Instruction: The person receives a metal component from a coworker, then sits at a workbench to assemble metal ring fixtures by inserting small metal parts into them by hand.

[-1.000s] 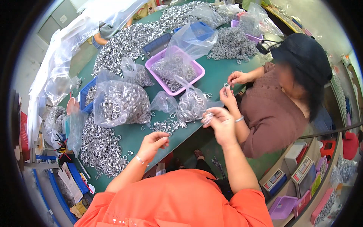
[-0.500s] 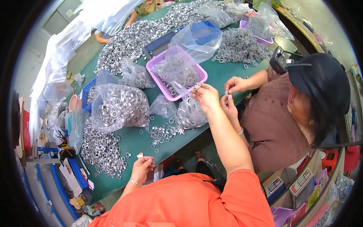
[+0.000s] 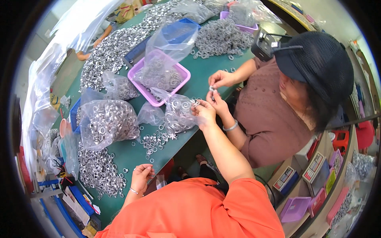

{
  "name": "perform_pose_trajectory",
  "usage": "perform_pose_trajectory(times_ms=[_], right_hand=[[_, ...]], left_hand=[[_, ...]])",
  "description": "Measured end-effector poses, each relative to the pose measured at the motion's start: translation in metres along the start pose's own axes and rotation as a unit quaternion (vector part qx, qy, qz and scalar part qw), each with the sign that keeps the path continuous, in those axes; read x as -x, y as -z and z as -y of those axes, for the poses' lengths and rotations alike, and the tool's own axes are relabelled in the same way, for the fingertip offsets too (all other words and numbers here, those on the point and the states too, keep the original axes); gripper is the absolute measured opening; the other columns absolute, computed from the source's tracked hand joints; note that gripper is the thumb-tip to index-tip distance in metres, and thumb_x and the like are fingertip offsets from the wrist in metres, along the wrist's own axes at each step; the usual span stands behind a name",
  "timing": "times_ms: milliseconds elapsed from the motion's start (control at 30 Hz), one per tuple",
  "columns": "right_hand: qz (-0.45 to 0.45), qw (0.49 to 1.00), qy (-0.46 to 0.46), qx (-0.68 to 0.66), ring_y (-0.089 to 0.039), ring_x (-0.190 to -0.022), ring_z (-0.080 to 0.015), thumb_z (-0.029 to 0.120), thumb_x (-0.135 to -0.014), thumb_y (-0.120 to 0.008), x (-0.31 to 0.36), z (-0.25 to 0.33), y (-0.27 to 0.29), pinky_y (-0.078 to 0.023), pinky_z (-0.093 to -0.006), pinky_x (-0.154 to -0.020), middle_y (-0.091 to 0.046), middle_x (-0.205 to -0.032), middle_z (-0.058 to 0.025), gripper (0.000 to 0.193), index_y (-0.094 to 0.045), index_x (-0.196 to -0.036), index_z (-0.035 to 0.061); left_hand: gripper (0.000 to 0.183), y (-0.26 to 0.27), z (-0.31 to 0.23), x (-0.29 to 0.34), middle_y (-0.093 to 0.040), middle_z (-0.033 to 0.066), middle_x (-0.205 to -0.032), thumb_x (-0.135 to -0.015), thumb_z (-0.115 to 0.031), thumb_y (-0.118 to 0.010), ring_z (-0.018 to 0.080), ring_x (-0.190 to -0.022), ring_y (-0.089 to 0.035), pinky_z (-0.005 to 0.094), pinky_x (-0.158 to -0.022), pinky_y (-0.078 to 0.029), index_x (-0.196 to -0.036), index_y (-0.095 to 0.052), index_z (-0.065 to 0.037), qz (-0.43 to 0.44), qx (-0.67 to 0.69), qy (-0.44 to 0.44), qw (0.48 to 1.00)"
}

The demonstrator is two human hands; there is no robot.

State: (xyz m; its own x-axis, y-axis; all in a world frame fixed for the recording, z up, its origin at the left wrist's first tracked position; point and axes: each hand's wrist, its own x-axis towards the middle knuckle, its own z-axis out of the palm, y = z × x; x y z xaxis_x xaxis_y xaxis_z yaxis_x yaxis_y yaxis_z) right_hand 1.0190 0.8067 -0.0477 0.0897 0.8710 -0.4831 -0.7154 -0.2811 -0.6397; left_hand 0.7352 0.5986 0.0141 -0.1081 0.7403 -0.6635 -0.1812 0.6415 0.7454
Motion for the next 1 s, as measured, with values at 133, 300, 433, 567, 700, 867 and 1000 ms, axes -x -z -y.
perform_pose_trajectory(times_ms=[133,300,433,567,700,867,1000], right_hand=[[-0.008,1.000,0.005,-0.024,-0.064,-0.074,-0.0183,-0.003,-0.081,-0.067,0.024,0.001,0.003,-0.053,-0.0289,-0.064,-0.066,-0.086,-0.0092,0.026,-0.057,-0.104,0.0006],[0.000,0.998,0.065,-0.020,-0.064,-0.076,-0.0167,-0.003,-0.081,-0.067,0.035,0.004,0.011,-0.053,-0.0273,-0.069,-0.067,-0.090,-0.0108,0.022,-0.058,-0.101,-0.0016],[-0.021,0.997,0.067,0.011,-0.062,-0.073,-0.0127,0.000,-0.082,-0.068,0.047,0.010,0.011,-0.049,-0.0235,-0.062,-0.065,-0.088,-0.0067,0.018,-0.061,-0.099,-0.0010],[-0.041,0.993,0.102,0.053,-0.060,-0.070,-0.0110,0.000,-0.084,-0.065,0.045,0.005,0.018,-0.045,-0.0221,-0.056,-0.064,-0.085,-0.0045,0.017,-0.062,-0.101,-0.0013],[-0.061,0.982,0.143,0.103,-0.060,-0.069,-0.0114,-0.003,-0.083,-0.061,0.043,0.014,0.016,-0.046,-0.0231,-0.057,-0.063,-0.086,-0.0048,0.020,-0.061,-0.104,-0.0032],[-0.027,0.993,0.115,-0.004,-0.061,-0.077,-0.0148,-0.005,-0.083,-0.057,0.035,0.018,0.028,-0.050,-0.0262,-0.064,-0.062,-0.094,-0.0063,0.029,-0.058,-0.112,-0.0048],[0.004,0.993,0.118,-0.030,-0.060,-0.088,-0.0170,-0.004,-0.083,-0.059,0.034,0.023,0.025,-0.050,-0.0274,-0.070,-0.058,-0.107,-0.0091,0.036,-0.053,-0.119,-0.0048]], left_hand=[[0.013,-0.003,-0.008,0.001,-0.064,0.0059,-0.087,-0.092,-0.010,-0.058,0.0129,-0.074,-0.060,0.0245,-0.065,-0.048,-0.102,-0.061,-0.002,0.014,-0.018,0.012,1.000],[0.012,-0.002,-0.007,0.000,-0.064,0.0057,-0.087,-0.092,-0.010,-0.058,0.0127,-0.075,-0.060,0.0247,-0.065,-0.048,-0.101,-0.061,-0.002,0.017,-0.045,0.019,0.999],[0.012,-0.004,-0.006,0.000,-0.064,0.0055,-0.086,-0.092,-0.010,-0.058,0.0126,-0.074,-0.060,0.0248,-0.064,-0.048,-0.100,-0.061,-0.002,0.024,-0.052,0.020,0.998],[0.012,-0.007,-0.007,-0.001,-0.064,0.0047,-0.085,-0.093,-0.010,-0.057,0.0116,-0.072,-0.060,0.0232,-0.063,-0.047,-0.101,-0.061,-0.002,0.031,-0.052,0.023,0.998],[0.013,-0.009,-0.011,0.003,-0.064,0.0043,-0.085,-0.093,-0.010,-0.056,0.0107,-0.071,-0.060,0.0217,-0.062,-0.047,-0.102,-0.061,-0.002,0.029,-0.048,0.033,0.998],[0.013,-0.006,-0.013,0.004,-0.064,0.0045,-0.085,-0.093,-0.010,-0.056,0.0109,-0.070,-0.060,0.0215,-0.062,-0.047,-0.102,-0.061,-0.002,0.021,-0.058,0.033,0.998],[0.013,-0.006,-0.014,0.000,-0.064,0.0046,-0.084,-0.093,-0.010,-0.056,0.0109,-0.070,-0.060,0.0216,-0.063,-0.047,-0.101,-0.062,-0.001,0.027,-0.063,0.026,0.997]])
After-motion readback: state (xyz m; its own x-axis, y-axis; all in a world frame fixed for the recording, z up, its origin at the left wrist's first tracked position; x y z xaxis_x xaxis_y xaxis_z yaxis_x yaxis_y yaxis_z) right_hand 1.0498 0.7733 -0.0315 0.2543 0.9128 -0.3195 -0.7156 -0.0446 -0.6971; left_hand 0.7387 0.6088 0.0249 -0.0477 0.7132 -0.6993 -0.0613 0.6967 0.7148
